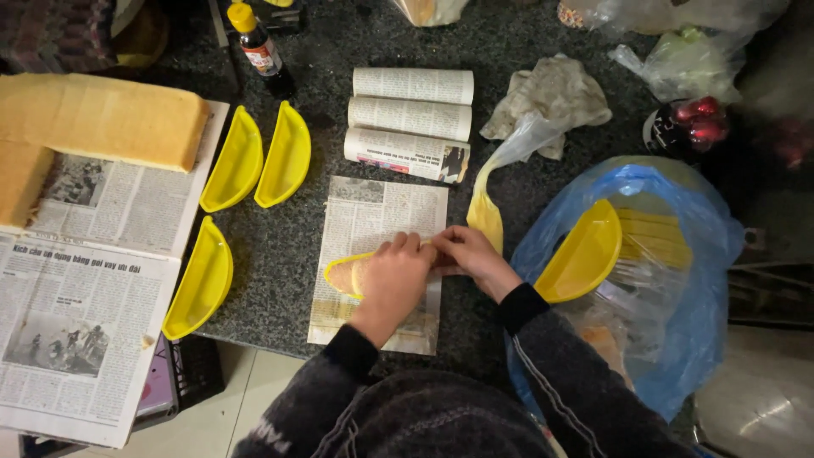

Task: Wrapping small crescent-shaped cakes individually in pieces of newspaper at a workspace.

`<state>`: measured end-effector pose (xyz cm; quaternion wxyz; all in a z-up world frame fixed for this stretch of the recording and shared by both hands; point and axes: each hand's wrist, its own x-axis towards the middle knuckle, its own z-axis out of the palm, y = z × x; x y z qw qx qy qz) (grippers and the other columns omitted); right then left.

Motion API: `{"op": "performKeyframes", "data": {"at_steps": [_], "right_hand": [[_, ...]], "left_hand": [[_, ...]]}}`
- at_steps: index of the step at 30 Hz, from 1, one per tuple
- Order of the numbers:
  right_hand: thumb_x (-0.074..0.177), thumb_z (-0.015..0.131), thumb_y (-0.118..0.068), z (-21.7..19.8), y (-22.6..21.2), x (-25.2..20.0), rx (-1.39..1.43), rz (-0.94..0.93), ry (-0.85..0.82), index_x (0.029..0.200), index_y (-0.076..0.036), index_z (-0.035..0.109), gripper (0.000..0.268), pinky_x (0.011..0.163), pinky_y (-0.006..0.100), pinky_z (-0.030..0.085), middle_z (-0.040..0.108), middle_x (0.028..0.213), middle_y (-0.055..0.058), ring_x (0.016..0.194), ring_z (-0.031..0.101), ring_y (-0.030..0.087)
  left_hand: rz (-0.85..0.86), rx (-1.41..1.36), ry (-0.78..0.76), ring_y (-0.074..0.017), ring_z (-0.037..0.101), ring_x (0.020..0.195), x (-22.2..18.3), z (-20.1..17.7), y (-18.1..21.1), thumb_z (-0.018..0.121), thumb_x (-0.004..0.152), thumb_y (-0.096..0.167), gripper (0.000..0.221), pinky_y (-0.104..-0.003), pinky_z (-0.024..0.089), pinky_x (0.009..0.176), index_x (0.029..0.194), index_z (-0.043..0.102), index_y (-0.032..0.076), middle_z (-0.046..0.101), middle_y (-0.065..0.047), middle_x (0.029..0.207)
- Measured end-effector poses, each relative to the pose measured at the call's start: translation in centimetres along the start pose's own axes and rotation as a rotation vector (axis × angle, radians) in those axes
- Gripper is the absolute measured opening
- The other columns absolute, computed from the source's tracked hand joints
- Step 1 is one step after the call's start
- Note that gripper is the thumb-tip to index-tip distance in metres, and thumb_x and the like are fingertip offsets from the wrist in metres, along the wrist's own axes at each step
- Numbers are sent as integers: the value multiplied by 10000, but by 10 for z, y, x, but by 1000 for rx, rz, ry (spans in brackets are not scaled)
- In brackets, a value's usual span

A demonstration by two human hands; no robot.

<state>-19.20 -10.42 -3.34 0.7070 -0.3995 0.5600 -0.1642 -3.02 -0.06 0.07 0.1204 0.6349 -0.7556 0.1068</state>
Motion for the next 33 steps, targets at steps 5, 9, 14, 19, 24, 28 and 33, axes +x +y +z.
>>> {"op": "performKeyframes", "data": {"at_steps": [5, 9, 14, 19, 24, 28, 33], "right_hand": [[1025, 867, -259, -11, 17, 6, -433, -399, 113, 1405, -201, 803, 389, 811, 447, 748, 778, 1299, 173, 1105, 825, 378], [1003, 887, -166, 8, -22, -71, -613, -633, 39, 1451, -99, 750, 474, 879, 433, 742, 694, 1373, 203, 1140, 806, 435], [926, 948, -332, 18, -21, -78, -911, -652, -10, 1505, -112, 678, 676, 1062, 528, 688, 547, 1478, 228, 1297, 710, 534], [925, 955, -330, 24, -14, -73, -942, -716, 48, 1438, -147, 728, 590, 1058, 559, 675, 553, 1457, 191, 1298, 724, 507], [967, 916, -329, 32, -12, -73, -976, -689, 60, 1345, -68, 760, 485, 1079, 567, 654, 566, 1465, 210, 1322, 713, 515], [967, 908, -389, 37, -35, -92, -992, -599, -16, 1479, -124, 663, 626, 1155, 620, 582, 523, 1542, 182, 1404, 659, 502], [891, 930, -567, 38, -31, -89, -1227, -743, -32, 1660, -254, 574, 904, 1255, 731, 402, 468, 1659, 197, 1555, 450, 593]], "left_hand": [[-241, -511, -22, -398, 740, 1132, -39, -19, -49, 861, 919, 292, 239, -495, 595, 987, 1118, 856, 160, 774, -130, 1143], [-471, -610, 48, -426, 713, 1287, -100, -45, -96, 946, 861, 298, 544, -513, 586, 1086, 1364, 802, 150, 729, -147, 1355], [-546, -776, 56, -397, 786, 1215, -128, -21, -98, 964, 890, 355, 515, -481, 639, 1036, 1328, 823, 124, 769, -131, 1317], [-624, -820, 105, -372, 801, 1200, -134, 1, -96, 964, 910, 384, 459, -452, 648, 1033, 1279, 863, 132, 777, -101, 1302], [-673, -797, 70, -341, 807, 1185, -132, 14, -97, 933, 923, 413, 409, -443, 654, 1021, 1251, 886, 173, 784, -72, 1276], [-628, -803, 89, -379, 817, 1134, -125, 0, -104, 952, 885, 372, 432, -484, 669, 984, 1271, 875, 194, 777, -82, 1297], [-429, -739, 4, -451, 751, 1259, -108, -33, -103, 969, 821, 331, 645, -561, 619, 1069, 1414, 779, 160, 723, -149, 1411]]}}
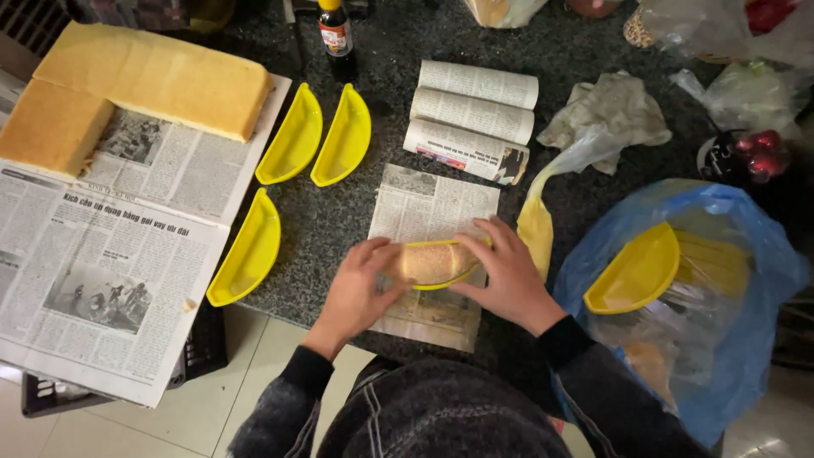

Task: Wrapping small crescent-shaped cakes individually in pieces of newspaper at a workspace.

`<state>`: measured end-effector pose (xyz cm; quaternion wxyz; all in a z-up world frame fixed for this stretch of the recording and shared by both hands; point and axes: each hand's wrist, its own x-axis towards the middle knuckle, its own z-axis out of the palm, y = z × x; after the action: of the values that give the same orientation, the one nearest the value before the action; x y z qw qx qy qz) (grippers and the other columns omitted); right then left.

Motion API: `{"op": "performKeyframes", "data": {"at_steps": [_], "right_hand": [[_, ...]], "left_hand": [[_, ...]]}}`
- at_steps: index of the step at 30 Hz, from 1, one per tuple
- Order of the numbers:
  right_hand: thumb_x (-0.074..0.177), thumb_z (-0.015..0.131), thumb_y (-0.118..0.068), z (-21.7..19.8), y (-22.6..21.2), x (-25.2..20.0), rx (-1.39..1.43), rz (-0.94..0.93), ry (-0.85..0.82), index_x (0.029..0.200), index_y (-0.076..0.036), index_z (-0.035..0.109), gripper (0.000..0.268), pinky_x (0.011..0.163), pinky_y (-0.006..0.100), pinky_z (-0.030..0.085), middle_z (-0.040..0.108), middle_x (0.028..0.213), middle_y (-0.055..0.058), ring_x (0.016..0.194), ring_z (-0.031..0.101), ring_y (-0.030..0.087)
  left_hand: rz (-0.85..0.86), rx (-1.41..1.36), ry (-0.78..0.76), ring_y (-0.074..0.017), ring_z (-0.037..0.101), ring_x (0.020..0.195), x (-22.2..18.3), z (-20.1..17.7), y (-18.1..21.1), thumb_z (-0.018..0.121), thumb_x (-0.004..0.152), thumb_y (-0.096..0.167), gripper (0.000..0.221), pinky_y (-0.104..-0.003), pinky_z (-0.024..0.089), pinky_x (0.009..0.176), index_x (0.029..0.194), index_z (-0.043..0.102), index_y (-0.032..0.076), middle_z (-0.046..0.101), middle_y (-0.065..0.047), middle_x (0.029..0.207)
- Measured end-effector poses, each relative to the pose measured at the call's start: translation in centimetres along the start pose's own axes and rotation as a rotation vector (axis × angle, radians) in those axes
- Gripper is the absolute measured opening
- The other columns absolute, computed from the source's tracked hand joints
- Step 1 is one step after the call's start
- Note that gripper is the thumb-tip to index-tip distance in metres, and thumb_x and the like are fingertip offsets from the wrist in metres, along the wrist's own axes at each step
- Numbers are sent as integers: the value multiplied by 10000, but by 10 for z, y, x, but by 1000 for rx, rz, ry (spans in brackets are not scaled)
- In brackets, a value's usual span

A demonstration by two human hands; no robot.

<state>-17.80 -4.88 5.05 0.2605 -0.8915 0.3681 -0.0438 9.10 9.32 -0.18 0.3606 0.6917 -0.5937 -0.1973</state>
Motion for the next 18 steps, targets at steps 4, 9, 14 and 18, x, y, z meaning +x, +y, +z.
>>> {"op": "performKeyframes", "data": {"at_steps": [4, 9, 14, 18], "right_hand": [[895, 896, -639, 21, 7, 13, -64, -142, 10, 1593, -316, 651, 807, 1261, 716, 365, 562, 1600, 113, 1509, 513, 539], [1000, 828, -546, 35, 15, 22, -15, -142, -65, 1603, -276, 654, 682, 1261, 697, 359, 600, 1547, 111, 1478, 552, 491], [1067, 769, -520, 37, 16, 25, -36, -137, -94, 1529, -197, 709, 567, 1274, 680, 343, 624, 1519, 128, 1496, 540, 462], [1064, 763, -548, 28, 15, 26, -4, -134, -131, 1543, -163, 689, 618, 1276, 706, 334, 638, 1504, 167, 1476, 552, 497]], "left_hand": [[37, 21, -158, -450, 677, 1392, 8, 5, -7, 958, 830, 371, 742, -557, 570, 1141, 1506, 730, 169, 695, -143, 1478], [40, 51, -170, -393, 741, 1262, 11, 20, -20, 941, 850, 439, 595, -520, 597, 1101, 1409, 802, 289, 729, -69, 1332], [12, 124, -241, -375, 730, 1209, 17, 24, -26, 889, 903, 518, 488, -539, 585, 1018, 1354, 825, 343, 667, -22, 1281], [-47, 45, -284, -388, 738, 1255, 14, 7, -17, 917, 894, 464, 534, -546, 579, 1049, 1399, 812, 327, 692, -44, 1332]]}}
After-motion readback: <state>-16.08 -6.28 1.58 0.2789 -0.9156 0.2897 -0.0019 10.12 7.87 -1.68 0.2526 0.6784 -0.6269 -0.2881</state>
